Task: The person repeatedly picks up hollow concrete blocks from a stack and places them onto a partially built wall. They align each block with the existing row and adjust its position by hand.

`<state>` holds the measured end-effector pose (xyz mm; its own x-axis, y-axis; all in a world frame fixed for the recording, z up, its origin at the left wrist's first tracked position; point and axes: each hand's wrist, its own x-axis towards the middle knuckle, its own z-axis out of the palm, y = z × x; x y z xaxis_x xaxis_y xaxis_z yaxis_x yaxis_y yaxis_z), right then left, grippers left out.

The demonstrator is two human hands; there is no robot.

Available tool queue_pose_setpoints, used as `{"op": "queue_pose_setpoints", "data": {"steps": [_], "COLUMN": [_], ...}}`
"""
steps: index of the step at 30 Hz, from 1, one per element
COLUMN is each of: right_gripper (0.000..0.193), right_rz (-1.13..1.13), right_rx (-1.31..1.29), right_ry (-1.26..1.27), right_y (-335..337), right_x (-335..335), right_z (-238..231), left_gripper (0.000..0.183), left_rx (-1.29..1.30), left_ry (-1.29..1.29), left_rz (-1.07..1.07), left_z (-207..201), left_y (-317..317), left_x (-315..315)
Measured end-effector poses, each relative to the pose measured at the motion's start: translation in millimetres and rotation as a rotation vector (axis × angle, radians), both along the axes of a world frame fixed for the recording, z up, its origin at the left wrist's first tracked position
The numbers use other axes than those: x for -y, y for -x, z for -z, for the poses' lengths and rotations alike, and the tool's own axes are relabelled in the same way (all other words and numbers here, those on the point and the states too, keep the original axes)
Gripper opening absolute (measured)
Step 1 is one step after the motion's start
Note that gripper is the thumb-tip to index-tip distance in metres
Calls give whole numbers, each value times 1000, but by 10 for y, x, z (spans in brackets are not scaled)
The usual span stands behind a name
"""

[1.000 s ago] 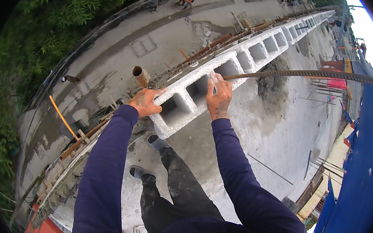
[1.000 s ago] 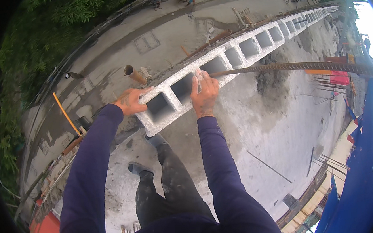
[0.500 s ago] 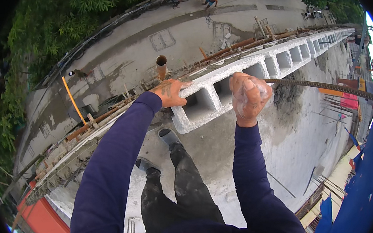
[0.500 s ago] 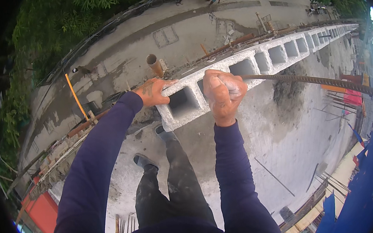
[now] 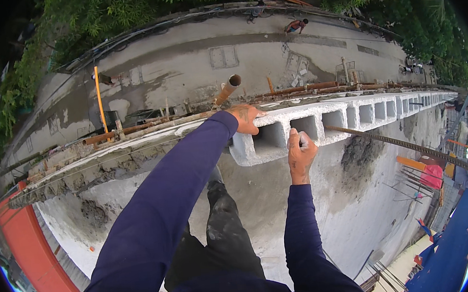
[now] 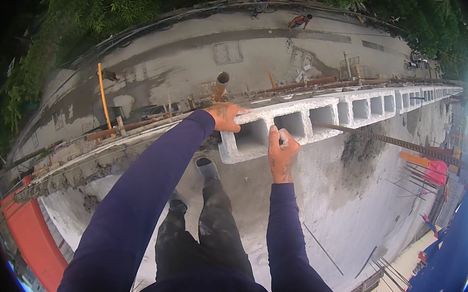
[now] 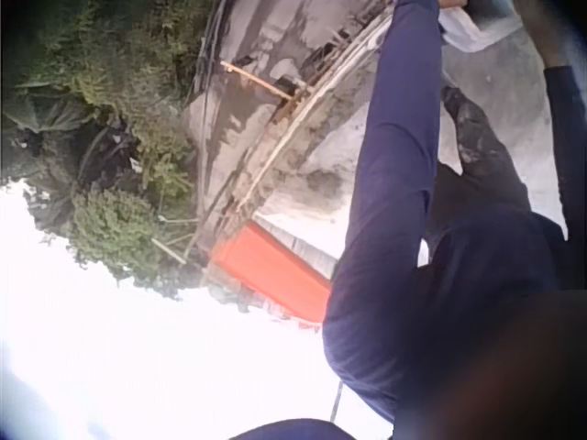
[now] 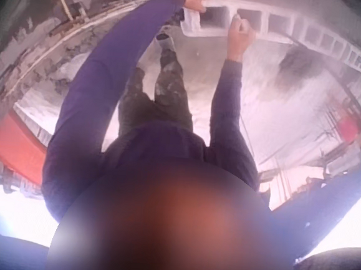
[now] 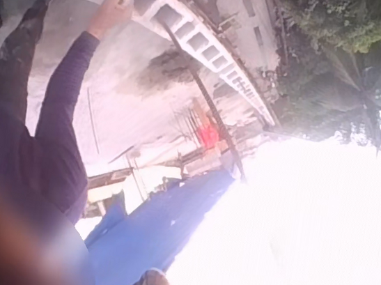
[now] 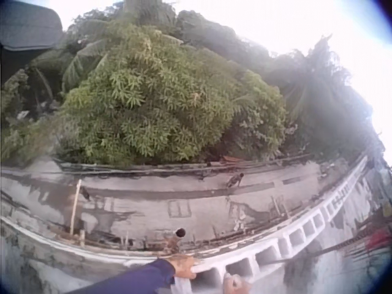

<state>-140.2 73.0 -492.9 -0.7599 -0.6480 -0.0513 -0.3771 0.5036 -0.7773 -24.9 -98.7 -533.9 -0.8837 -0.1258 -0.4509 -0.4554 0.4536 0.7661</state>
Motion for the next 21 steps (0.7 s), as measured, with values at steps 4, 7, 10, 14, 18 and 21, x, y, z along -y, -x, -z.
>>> {"op": "queue_pose_setpoints", "data": {"steps": [4,7,10,14,18,21], "right_gripper": [38,38,35,24,47,41], "right_rz": [-21,-155,-322,-693,-1095,-1194], "right_rx": [27,48,10,-366,-531,-581], "right_ry": [66,101,-69,-37,-294,-563], "right_y": [-137,-275,-518,-842,-1080,-1125], "right_x": [-128,-201,-126,282,965,1374], "right_z": [-167,-318,-426,-378,-99,-50], "left_gripper": [68,58,52,51,51,50], "left_rx": [-105,-258,-134,307,611,777], "left_ry": [82,152,178,144,121,-36], "left_rz": [-255,-541,-710,-975,-1537,-2062], "left_z": [-262,-646,-1067,-1371,-1354,-1227], "left_y": [-308,-1010,-2141,-3753,-5086,-5443], "left_x": [-108,-247,-639,-1721,-3447,-4982]}}
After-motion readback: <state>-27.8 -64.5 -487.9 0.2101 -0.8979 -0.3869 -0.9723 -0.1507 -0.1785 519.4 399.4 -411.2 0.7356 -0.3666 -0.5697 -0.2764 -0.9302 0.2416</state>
